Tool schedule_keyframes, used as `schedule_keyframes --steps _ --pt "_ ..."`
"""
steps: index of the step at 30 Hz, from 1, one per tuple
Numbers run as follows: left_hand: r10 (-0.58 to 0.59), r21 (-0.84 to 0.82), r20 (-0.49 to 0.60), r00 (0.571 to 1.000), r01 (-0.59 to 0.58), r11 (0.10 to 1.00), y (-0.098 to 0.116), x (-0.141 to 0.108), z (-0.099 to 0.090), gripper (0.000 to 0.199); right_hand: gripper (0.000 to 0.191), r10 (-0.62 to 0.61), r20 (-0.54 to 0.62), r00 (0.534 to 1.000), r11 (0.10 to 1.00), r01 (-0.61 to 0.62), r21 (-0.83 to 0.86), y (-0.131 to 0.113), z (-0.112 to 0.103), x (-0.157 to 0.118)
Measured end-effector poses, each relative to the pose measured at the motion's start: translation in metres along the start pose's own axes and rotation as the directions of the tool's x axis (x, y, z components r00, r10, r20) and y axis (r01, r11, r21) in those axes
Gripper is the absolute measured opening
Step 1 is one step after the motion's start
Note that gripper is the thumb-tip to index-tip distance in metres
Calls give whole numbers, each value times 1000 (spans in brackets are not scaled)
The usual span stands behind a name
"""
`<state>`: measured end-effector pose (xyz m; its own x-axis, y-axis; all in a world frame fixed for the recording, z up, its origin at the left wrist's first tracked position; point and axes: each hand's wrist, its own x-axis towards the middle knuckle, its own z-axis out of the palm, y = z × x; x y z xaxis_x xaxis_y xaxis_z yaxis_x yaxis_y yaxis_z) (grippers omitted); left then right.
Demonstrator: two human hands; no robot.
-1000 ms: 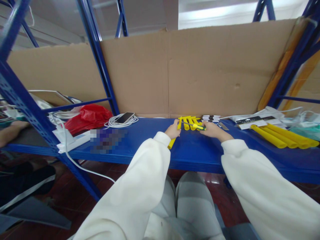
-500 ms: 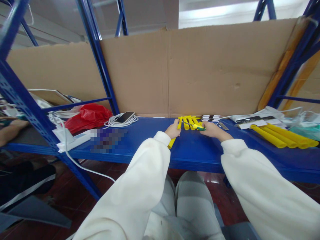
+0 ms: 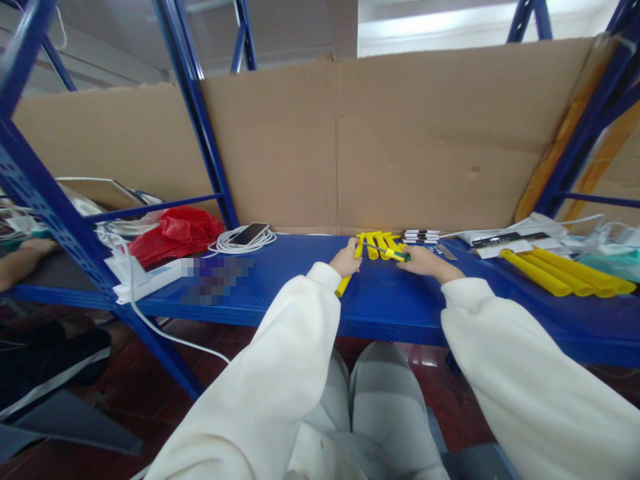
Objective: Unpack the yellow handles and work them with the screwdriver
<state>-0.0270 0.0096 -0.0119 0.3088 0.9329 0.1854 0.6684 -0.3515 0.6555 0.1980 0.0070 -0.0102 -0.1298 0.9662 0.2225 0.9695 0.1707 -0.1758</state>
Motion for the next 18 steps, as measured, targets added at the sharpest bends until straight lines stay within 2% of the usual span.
schedule_keyframes --steps 5,10,18 --pt "-2 -1 4 1000 2 1000 0 0 0 48 20 -19 -60 998 1000 19 1 3 2 0" --pt "-2 -13 -10 1000 2 1000 -2 1 0 47 13 -59 -15 998 997 59 58 4 1 0" --pt "-3 1 -2 1000 3 1000 0 0 0 47 20 -40 -49 998 999 40 11 6 2 1"
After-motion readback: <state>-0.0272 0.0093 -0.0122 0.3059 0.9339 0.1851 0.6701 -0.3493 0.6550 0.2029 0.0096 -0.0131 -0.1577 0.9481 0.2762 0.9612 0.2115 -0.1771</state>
